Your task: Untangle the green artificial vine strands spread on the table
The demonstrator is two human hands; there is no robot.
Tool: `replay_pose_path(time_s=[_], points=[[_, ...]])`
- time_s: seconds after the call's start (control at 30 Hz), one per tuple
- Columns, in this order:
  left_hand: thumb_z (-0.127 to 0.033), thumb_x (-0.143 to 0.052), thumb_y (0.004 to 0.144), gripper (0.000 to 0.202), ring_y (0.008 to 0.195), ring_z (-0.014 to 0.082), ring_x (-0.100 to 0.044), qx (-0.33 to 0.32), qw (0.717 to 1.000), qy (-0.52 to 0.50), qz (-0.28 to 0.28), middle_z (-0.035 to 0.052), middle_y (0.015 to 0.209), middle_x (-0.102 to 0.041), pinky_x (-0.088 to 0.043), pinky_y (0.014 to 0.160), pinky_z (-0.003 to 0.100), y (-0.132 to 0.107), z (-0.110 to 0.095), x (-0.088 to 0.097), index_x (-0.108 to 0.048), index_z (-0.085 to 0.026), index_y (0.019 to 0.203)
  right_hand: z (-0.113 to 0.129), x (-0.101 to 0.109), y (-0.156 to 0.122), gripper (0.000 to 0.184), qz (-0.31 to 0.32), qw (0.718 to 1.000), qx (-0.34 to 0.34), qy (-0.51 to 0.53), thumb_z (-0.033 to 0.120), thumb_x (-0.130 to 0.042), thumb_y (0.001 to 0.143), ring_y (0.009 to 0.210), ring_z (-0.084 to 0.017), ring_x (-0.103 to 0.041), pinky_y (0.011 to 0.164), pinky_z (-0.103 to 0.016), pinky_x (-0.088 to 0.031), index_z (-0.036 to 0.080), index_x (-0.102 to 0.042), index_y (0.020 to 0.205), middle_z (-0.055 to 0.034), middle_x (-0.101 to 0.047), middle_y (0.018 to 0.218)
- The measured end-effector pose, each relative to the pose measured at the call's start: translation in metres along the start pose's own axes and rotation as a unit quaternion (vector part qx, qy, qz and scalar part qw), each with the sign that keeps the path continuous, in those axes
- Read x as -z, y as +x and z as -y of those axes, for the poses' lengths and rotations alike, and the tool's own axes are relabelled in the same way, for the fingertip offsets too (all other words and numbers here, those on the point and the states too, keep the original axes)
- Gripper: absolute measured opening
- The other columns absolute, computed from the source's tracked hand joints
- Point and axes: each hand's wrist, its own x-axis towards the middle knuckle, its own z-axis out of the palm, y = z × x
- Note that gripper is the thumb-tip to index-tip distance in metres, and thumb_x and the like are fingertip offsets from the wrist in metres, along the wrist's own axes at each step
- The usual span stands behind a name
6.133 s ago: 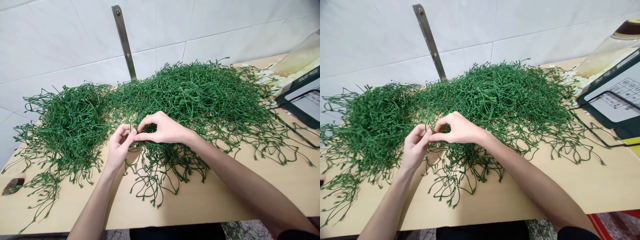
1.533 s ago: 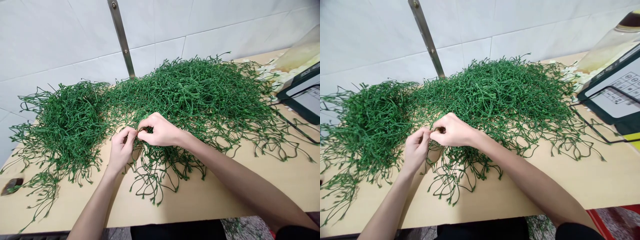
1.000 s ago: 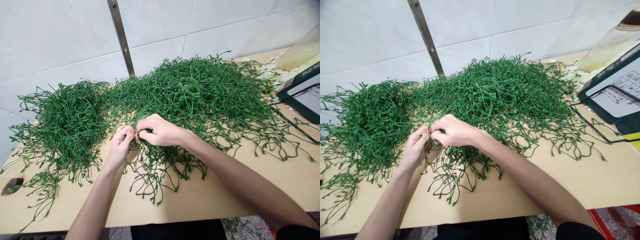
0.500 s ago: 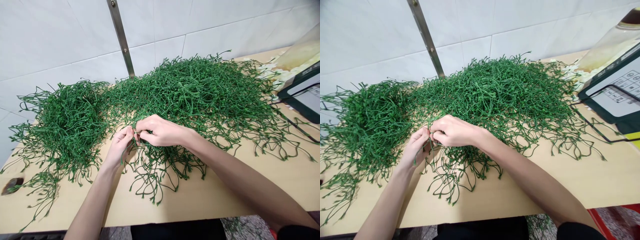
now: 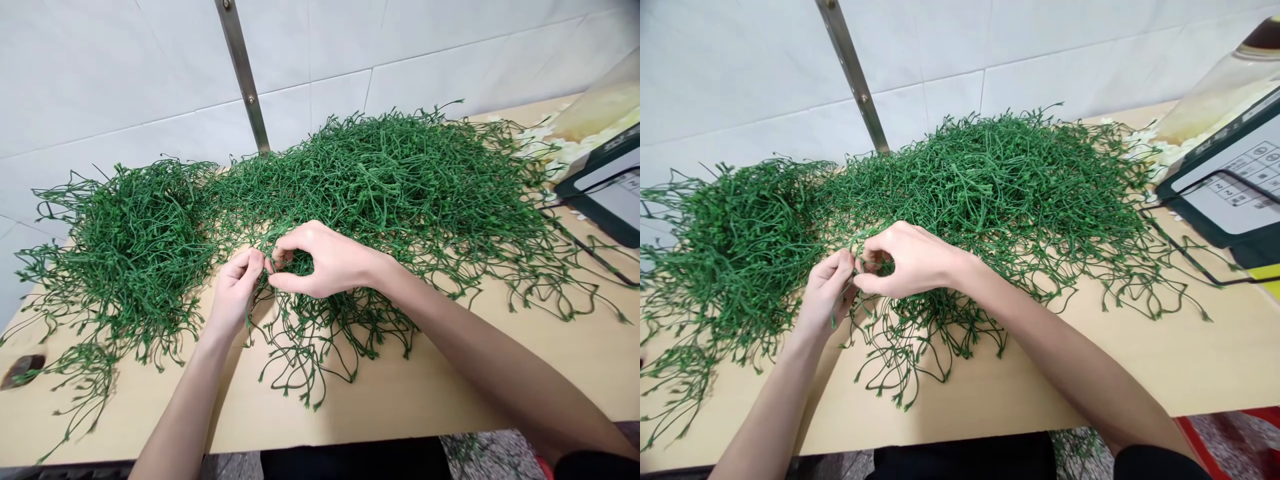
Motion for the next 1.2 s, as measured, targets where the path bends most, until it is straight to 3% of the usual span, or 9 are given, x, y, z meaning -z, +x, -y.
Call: replay_pose_path(time_s=[0.1, 0.33, 0.53, 0.73, 1.0, 1.2], points=[[-0.057, -0.067, 0.078, 0.046, 0.05, 0.0092, -0.031, -0.013, 1.0, 0.023, -0.004, -0.0037, 0.057, -0.04, -0.028, 0.045, 0.025, 0.0, 0.001, 0.001, -0.051, -0.019, 0.059, -0.001, -0.002, 0.001, 0.022, -0.008, 1.0, -0.005, -0.001, 0.033, -0.058, 0.084, 0.063, -0.01, -0.05, 0.066, -0.026, -0.037, 0.014, -0.066, 0.074, -0.0014, -0.066, 0.073], [-0.056, -0.059, 0.085, 0.048, 0.048, 0.0088, -0.033, -0.097, 0.985, 0.142, -0.009, -0.0036, 0.052, -0.042, -0.029, 0.044, 0.023, -0.001, -0.003, -0.002, -0.049, -0.018, 0.057, -0.003, 0.0, 0.002, 0.02, -0.004, 1.0, -0.027, -0.013, 0.022, -0.053, 0.084, 0.06, -0.01, -0.044, 0.063, -0.026, -0.034, 0.014, -0.068, 0.074, -0.0007, -0.063, 0.067], [-0.033, -0.056, 0.09, 0.032, 0.045, 0.0082, -0.045, -0.163, 0.957, 0.238, -0.041, -0.0018, 0.053, -0.058, -0.033, 0.044, 0.021, -0.004, -0.003, -0.005, -0.059, -0.016, 0.064, -0.004, 0.0, 0.001, 0.018, -0.017, 1.0, -0.021, -0.013, 0.017, -0.054, 0.08, 0.058, -0.009, -0.042, 0.061, -0.026, -0.033, 0.013, -0.066, 0.067, 0.0004, -0.059, 0.061], [-0.023, -0.055, 0.09, 0.028, 0.043, 0.0069, -0.042, -0.199, 0.942, 0.265, -0.055, -0.0036, 0.052, -0.058, -0.032, 0.043, 0.019, -0.005, -0.002, -0.004, -0.063, -0.016, 0.064, -0.003, -0.002, 0.004, 0.012, -0.05, 0.995, -0.041, 0.076, 0.018, -0.059, 0.076, 0.061, -0.009, -0.051, 0.062, -0.023, -0.039, 0.013, -0.063, 0.066, 0.0006, -0.06, 0.064], [-0.021, -0.056, 0.09, 0.025, 0.046, 0.008, -0.048, -0.24, 0.936, 0.253, -0.055, -0.0025, 0.056, -0.061, -0.036, 0.046, 0.02, -0.008, -0.002, -0.004, -0.065, -0.016, 0.067, -0.007, -0.003, 0.009, 0.016, -0.015, 0.966, -0.056, 0.25, 0.016, -0.056, 0.077, 0.058, -0.008, -0.047, 0.058, -0.024, -0.037, 0.013, -0.059, 0.061, 0.0024, -0.056, 0.06], [-0.023, -0.053, 0.093, 0.023, 0.046, 0.0077, -0.049, -0.272, 0.929, 0.25, -0.031, -0.0022, 0.057, -0.062, -0.036, 0.045, 0.02, -0.009, -0.003, -0.003, -0.066, -0.016, 0.076, -0.011, -0.005, 0.01, 0.016, -0.011, 0.947, -0.068, 0.312, 0.025, -0.066, 0.074, 0.056, -0.008, -0.048, 0.056, -0.023, -0.037, 0.014, -0.059, 0.064, 0.0037, -0.056, 0.058]])
